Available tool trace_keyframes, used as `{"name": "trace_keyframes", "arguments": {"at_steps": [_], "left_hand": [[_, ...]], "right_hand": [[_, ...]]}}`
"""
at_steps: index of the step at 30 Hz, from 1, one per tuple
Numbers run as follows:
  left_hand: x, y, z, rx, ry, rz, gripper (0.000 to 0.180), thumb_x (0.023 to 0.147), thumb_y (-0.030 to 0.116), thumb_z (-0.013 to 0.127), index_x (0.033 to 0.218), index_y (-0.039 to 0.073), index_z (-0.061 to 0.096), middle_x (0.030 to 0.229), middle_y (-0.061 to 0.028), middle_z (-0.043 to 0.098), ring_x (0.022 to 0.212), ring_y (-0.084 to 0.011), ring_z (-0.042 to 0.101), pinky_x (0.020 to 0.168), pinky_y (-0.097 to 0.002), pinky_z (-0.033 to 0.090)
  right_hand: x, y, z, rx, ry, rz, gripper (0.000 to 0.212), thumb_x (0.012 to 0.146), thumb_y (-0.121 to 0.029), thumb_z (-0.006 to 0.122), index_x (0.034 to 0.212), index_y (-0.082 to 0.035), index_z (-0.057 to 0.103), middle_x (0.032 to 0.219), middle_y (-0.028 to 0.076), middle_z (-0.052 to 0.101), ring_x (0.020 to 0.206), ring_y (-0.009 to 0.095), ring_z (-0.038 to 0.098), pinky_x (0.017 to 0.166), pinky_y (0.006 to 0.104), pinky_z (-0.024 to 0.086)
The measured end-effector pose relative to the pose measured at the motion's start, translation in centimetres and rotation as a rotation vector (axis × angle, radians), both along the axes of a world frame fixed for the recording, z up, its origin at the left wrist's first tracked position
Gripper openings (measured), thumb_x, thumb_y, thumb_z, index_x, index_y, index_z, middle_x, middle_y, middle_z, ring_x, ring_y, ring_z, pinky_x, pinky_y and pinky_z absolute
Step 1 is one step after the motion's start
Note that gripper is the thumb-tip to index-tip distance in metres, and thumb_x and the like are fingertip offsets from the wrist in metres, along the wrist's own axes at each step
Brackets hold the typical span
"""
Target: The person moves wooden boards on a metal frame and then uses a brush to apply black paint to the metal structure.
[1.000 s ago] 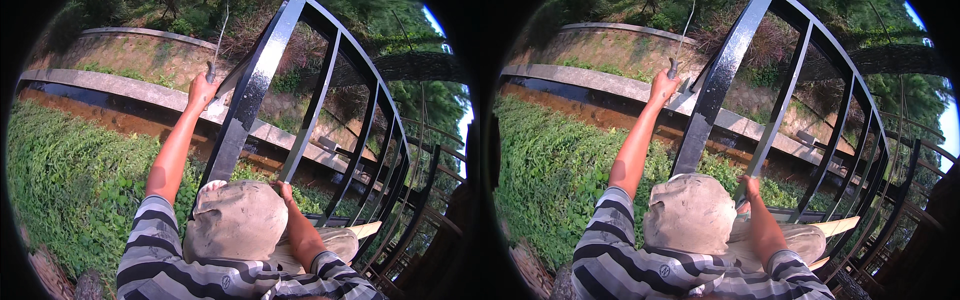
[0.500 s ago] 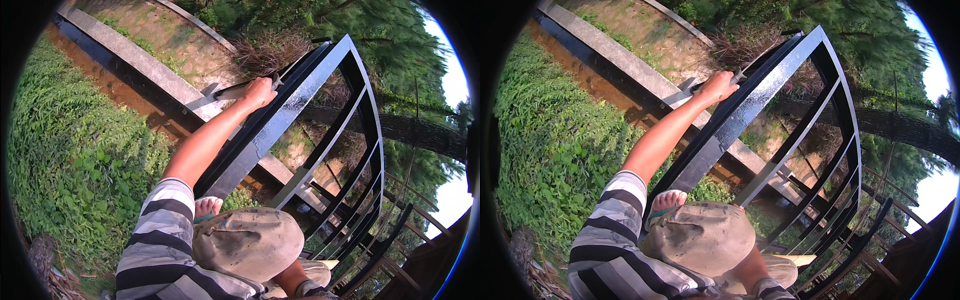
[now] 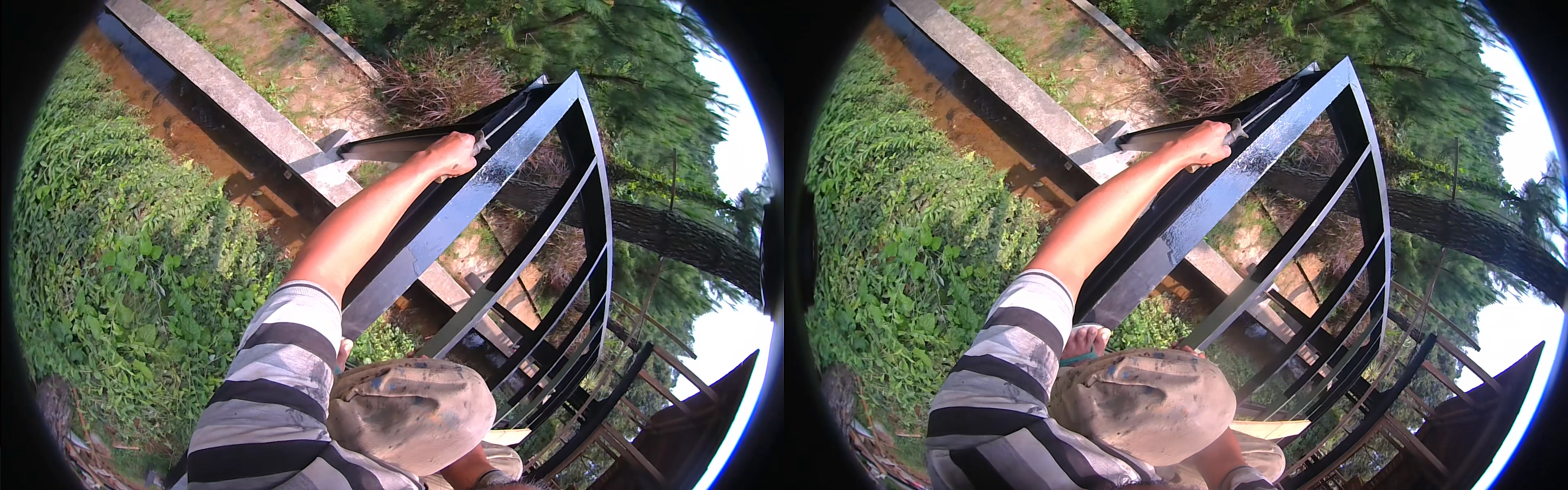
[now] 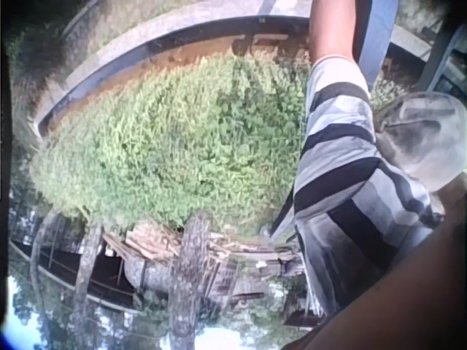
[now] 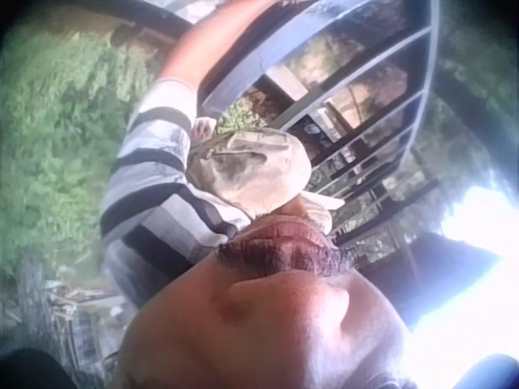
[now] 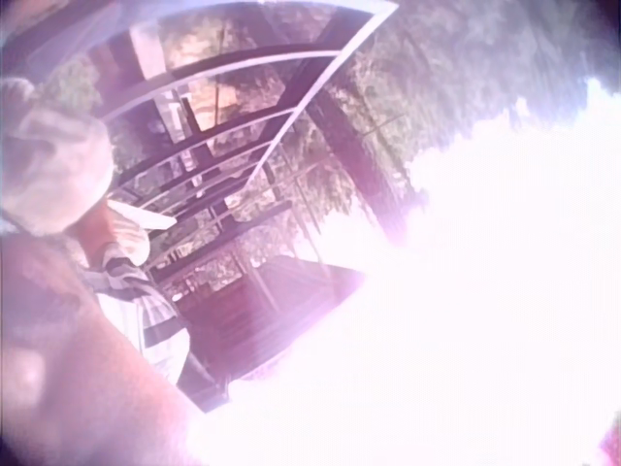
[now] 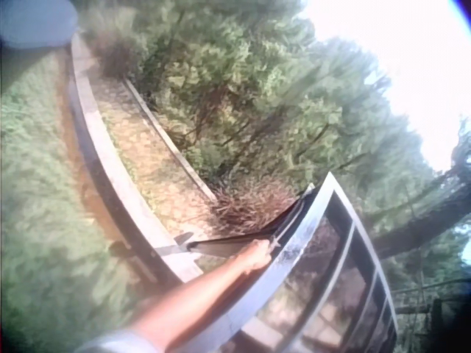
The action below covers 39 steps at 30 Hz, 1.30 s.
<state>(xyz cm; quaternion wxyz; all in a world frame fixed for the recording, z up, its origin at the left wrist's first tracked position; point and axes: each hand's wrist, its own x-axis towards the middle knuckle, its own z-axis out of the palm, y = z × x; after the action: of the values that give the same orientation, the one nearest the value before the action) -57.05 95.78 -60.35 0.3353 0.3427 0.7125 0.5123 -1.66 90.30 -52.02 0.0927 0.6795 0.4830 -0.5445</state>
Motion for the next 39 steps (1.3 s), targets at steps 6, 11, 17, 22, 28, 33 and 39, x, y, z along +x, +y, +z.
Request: {"name": "trace_keyframes", "arguments": {"at_steps": [6, 11, 17, 22, 28, 33, 39], "left_hand": [[-5.5, 7.4, 1.6, -0.056, 0.096, 0.004, 0.019, 0.076, 0.008, 0.059, 0.071, -0.009, 0.064, 0.061, -0.0192, 0.066, 0.055, -0.0282, 0.069, 0.054, -0.0415, 0.058], [-5.4, 7.2, -1.2, -0.048, 0.087, -0.023, 0.017, 0.08, 0.009, 0.061, 0.08, -0.008, 0.064, 0.061, -0.0201, 0.065, 0.056, -0.0289, 0.07, 0.056, -0.0429, 0.057], [-2.4, 2.2, -0.8, -0.076, 0.369, 0.161, 0.027, 0.082, 0.015, 0.061, 0.099, -0.005, 0.069, 0.089, -0.0292, 0.071, 0.082, -0.0415, 0.073, 0.071, -0.05, 0.059], [-2.4, 1.9, 3.3, -0.273, 0.612, 0.195, 0.048, 0.085, 0.015, 0.061, 0.124, -0.013, 0.057, 0.084, -0.0271, 0.072, 0.079, -0.0408, 0.074, 0.07, -0.0505, 0.06], [-2.4, 3.7, 2.9, -0.424, 0.758, 0.122, 0.053, 0.09, 0.008, 0.055, 0.138, -0.014, 0.049, 0.101, -0.0263, 0.071, 0.085, -0.0367, 0.074, 0.069, -0.0447, 0.061], [-3.6, 9.7, 3.1, -0.539, 0.735, 0.182, 0.053, 0.094, 0.008, 0.053, 0.142, -0.014, 0.044, 0.11, -0.0249, 0.071, 0.092, -0.0319, 0.075, 0.07, -0.041, 0.062], [-2.9, 12.0, 3.5, -0.601, 0.881, 0.144, 0.055, 0.093, 0.009, 0.054, 0.143, -0.013, 0.044, 0.107, -0.0213, 0.071, 0.086, -0.0272, 0.075, 0.065, -0.0361, 0.061]], "right_hand": [[-0.2, -0.6, 0.0, 0.014, 0.006, -0.009, 0.023, 0.082, -0.017, 0.063, 0.092, 0.003, 0.068, 0.084, 0.013, 0.071, 0.076, 0.024, 0.068, 0.071, 0.0376, 0.055], [-0.1, -1.7, -0.3, 0.04, 0.035, -0.04, 0.024, 0.081, -0.018, 0.064, 0.092, 0.002, 0.068, 0.084, 0.013, 0.071, 0.075, 0.024, 0.068, 0.07, 0.0377, 0.055], [-1.8, -4.1, -0.5, 0.356, 0.249, 0.027, 0.025, 0.081, -0.019, 0.064, 0.092, 0.002, 0.069, 0.084, 0.012, 0.071, 0.075, 0.024, 0.068, 0.069, 0.0379, 0.055], [-0.6, -1.0, -1.5, -0.022, 0.08, -0.131, 0.023, 0.08, -0.019, 0.066, 0.088, 0.003, 0.069, 0.079, 0.012, 0.07, 0.07, 0.023, 0.067, 0.066, 0.0371, 0.054], [0.2, -1.0, -2.9, 0.018, -0.013, -0.102, 0.02, 0.077, -0.015, 0.068, 0.085, 0.003, 0.071, 0.077, 0.013, 0.071, 0.069, 0.023, 0.068, 0.065, 0.0363, 0.054], [0.3, -1.2, -3.3, 0.016, -0.017, -0.019, 0.019, 0.078, -0.015, 0.068, 0.085, 0.003, 0.072, 0.079, 0.012, 0.073, 0.069, 0.022, 0.069, 0.067, 0.0356, 0.054], [2.1, -1.7, -4.5, 0.044, -0.025, -0.12, 0.02, 0.079, -0.015, 0.067, 0.085, 0.004, 0.072, 0.079, 0.012, 0.073, 0.071, 0.022, 0.07, 0.068, 0.0358, 0.055]]}}
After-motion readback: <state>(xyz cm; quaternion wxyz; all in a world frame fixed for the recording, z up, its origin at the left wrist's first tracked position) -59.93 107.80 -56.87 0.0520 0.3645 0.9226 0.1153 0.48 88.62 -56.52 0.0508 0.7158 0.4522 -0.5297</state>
